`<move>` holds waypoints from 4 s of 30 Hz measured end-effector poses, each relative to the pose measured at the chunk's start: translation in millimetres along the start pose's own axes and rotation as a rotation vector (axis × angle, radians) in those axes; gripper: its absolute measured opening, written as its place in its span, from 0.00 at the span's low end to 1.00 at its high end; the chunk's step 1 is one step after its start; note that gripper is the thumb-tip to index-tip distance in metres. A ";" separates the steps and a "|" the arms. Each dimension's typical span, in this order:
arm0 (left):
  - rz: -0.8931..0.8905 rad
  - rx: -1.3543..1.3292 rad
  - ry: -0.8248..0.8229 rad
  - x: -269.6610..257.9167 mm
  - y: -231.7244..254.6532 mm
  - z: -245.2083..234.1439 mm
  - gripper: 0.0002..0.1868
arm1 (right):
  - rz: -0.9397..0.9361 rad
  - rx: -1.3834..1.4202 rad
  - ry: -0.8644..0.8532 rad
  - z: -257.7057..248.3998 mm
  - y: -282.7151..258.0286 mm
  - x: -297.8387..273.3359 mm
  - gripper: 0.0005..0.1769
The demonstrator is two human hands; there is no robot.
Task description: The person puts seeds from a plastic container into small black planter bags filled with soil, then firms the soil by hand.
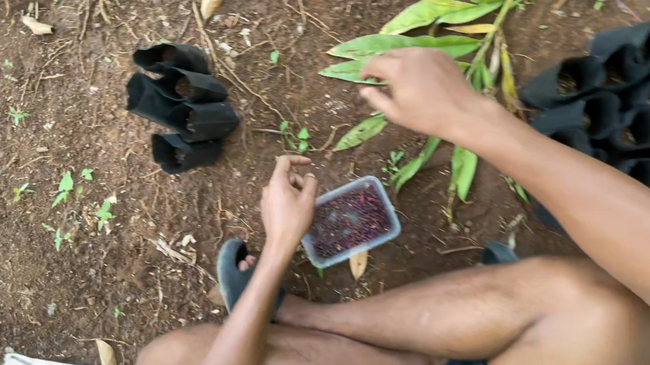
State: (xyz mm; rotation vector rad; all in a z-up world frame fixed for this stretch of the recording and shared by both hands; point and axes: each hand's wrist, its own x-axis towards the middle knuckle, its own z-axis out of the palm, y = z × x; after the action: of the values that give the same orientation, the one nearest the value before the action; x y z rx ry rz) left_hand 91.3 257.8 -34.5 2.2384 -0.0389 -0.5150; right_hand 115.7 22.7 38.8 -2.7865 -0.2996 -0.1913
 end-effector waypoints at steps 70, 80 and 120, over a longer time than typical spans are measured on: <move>-0.517 -2.071 -0.216 31.0 -32.3 31.6 0.24 | -0.123 0.107 -0.215 33.1 -135.1 -54.6 0.13; -0.539 -2.092 -0.250 35.5 -40.2 39.0 0.24 | -0.088 0.100 -0.135 41.2 -137.5 -63.4 0.18; -0.518 -2.133 -0.465 22.7 30.4 43.7 0.26 | 0.098 0.041 -0.015 0.7 -139.8 -52.8 0.29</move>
State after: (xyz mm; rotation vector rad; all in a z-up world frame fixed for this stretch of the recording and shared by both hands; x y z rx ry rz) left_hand 99.8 201.6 -45.5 -0.0002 0.5737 -0.7326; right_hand 32.8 142.3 72.6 -2.7546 -0.1678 -0.1388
